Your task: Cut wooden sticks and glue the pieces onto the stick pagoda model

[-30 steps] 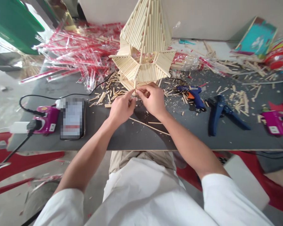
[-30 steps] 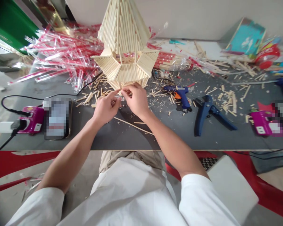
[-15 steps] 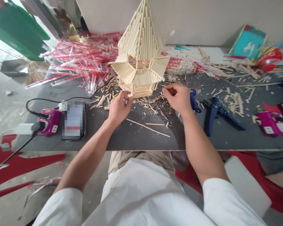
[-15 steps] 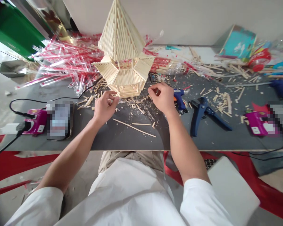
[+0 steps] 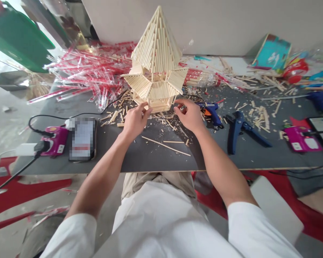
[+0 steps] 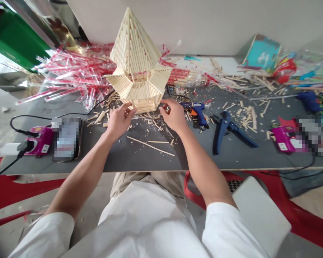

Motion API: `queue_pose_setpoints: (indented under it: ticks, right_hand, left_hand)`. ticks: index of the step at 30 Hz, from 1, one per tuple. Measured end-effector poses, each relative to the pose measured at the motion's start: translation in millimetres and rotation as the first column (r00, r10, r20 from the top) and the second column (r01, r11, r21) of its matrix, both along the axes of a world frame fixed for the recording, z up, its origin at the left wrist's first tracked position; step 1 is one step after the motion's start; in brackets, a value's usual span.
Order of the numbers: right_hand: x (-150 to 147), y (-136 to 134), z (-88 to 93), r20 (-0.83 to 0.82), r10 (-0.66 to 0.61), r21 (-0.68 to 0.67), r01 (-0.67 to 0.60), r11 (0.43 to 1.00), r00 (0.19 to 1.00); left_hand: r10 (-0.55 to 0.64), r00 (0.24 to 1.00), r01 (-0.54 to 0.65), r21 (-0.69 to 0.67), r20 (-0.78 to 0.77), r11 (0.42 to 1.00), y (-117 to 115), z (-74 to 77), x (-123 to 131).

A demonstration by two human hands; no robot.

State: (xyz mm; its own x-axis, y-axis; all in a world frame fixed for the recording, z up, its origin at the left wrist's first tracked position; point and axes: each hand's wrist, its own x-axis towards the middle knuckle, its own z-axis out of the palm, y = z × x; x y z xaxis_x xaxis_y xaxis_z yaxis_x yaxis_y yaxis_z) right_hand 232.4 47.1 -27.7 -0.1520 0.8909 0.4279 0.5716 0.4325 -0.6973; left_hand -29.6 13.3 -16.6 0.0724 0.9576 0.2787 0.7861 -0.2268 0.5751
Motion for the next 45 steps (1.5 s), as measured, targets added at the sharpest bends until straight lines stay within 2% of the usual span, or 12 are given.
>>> queue_pose_setpoints:
  ticks: [10, 15, 19, 24, 29, 36, 45]
  right_hand:
    - [-1.4, -3.5, 2.4, -0.029, 0.002, -0.002, -0.002, 1.0, 1.0]
    - [-4.5, -12.0, 15.7, 0.01, -0.017, 0.115, 0.016, 0.993, 1.0]
    - [-18.9, -24.7, 22.2, 0.061, 0.075, 0.182, -0.085, 0.98, 0.995]
    - [-50.2, -32.4, 12.1, 0.14, 0.154, 0.225, -0.183, 0.957, 0.978]
    - [-72.3, -27.0, 3.4, 0.272, 0.128, 0.217, -0.19, 0.957, 0.954]
    - [-71.6, -20.6, -3.1, 0.307, 0.172, 0.139, -0.224, 0.965, 0.936]
    - [-65.9, -27.5, 8.8, 0.297, 0.205, 0.095, -0.242, 0.966, 0.933]
  left_hand:
    - [-0.007, 0.997, 0.008, -0.016, 0.073, 1.0, 0.9, -0.3, -4.3]
    - [-0.007, 0.996, 0.012, -0.057, 0.09, 0.998, -0.1, -2.0, -8.2]
    - [0.014, 0.999, -0.012, -0.043, 0.045, 0.999, -2.3, 0.7, -9.6]
    - [0.011, 0.999, -0.013, -0.032, -0.053, 0.999, -1.1, 3.4, -7.9]
    - [-0.004, 0.996, 0.005, 0.002, -0.094, 1.0, 0.1, 1.5, -4.1]
    - [-0.022, 0.997, 0.024, 0.031, -0.075, 0.999, 0.6, -0.8, -1.8]
    - [-0.01, 0.996, 0.012, 0.027, -0.089, 1.0, -1.0, -3.1, -1.9]
